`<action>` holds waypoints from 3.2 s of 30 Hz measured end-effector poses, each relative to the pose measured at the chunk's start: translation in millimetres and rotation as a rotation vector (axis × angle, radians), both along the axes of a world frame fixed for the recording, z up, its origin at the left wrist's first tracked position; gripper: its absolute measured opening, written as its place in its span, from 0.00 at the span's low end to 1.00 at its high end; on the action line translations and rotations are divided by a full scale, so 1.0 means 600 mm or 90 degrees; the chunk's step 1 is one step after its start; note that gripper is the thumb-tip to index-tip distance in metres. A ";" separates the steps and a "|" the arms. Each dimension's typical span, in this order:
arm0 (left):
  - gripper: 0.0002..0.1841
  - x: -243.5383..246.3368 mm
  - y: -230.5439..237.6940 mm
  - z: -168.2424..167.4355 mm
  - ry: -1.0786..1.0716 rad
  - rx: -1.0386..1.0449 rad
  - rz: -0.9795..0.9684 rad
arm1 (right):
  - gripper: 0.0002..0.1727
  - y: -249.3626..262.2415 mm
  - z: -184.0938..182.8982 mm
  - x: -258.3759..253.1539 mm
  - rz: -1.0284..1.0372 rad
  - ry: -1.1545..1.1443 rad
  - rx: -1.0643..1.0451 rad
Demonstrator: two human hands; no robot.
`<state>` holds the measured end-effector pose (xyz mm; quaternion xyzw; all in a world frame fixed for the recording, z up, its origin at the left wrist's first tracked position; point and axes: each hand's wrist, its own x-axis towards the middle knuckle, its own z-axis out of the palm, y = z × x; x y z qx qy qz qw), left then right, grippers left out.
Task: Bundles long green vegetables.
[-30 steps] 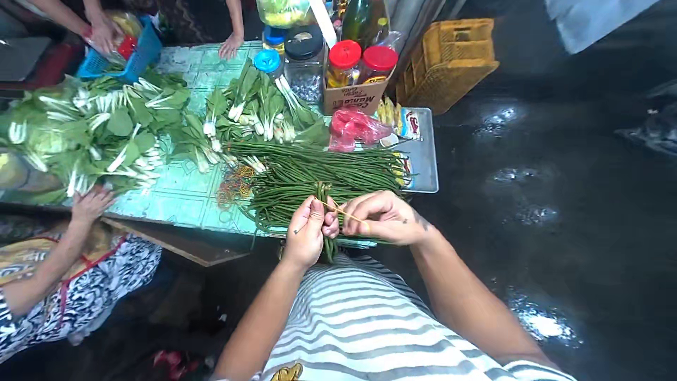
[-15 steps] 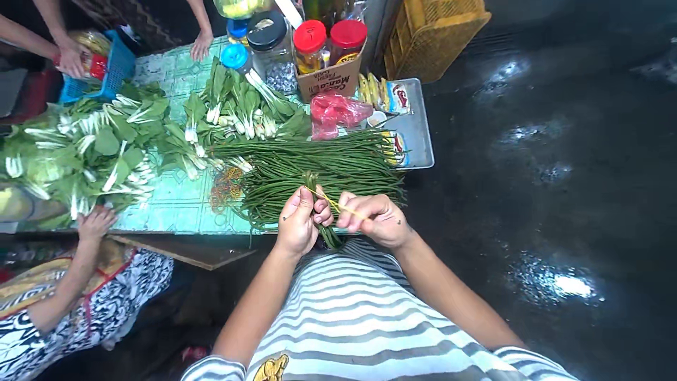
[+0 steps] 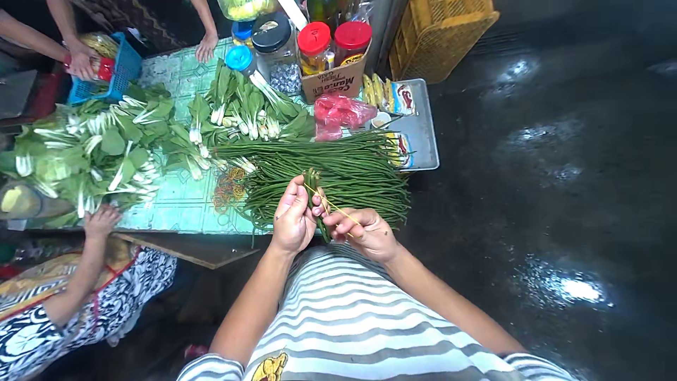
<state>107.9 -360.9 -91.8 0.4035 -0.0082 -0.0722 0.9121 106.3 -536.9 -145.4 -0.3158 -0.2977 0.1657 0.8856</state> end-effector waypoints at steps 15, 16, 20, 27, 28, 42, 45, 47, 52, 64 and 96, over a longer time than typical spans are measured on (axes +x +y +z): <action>0.08 0.004 0.004 -0.014 -0.187 0.269 -0.044 | 0.23 -0.017 0.075 0.050 0.002 0.209 -0.068; 0.09 0.005 0.005 -0.010 -0.217 0.374 -0.033 | 0.23 -0.021 0.090 0.059 -0.029 0.159 -0.130; 0.08 0.004 -0.001 -0.005 -0.280 0.652 0.033 | 0.09 -0.020 0.126 0.080 -0.276 -0.218 -0.430; 0.15 -0.005 -0.011 0.005 0.074 0.072 -0.007 | 0.06 -0.029 0.070 0.049 -0.252 -0.263 -0.361; 0.14 -0.009 -0.009 0.002 0.088 -0.042 -0.013 | 0.08 -0.028 0.058 0.047 -0.173 -0.160 -0.257; 0.12 -0.024 0.018 0.021 -0.154 0.623 0.094 | 0.06 0.000 0.119 0.086 -0.321 -0.380 -0.508; 0.14 -0.032 0.016 0.018 0.049 0.176 0.051 | 0.07 0.009 0.093 0.075 -0.182 -0.245 -0.310; 0.13 -0.040 0.016 0.012 0.066 -0.062 0.008 | 0.15 0.029 0.070 0.061 -0.017 -0.001 -0.088; 0.10 -0.044 0.021 0.006 -0.114 -0.046 -0.002 | 0.30 0.064 0.080 0.045 0.166 0.287 0.097; 0.09 -0.058 0.049 0.032 -0.275 0.621 0.190 | 0.21 0.029 0.117 0.080 -0.191 -0.223 -0.384; 0.11 -0.035 0.157 0.029 0.036 -0.141 -0.070 | 0.36 0.165 0.175 0.063 -0.181 -0.177 -0.508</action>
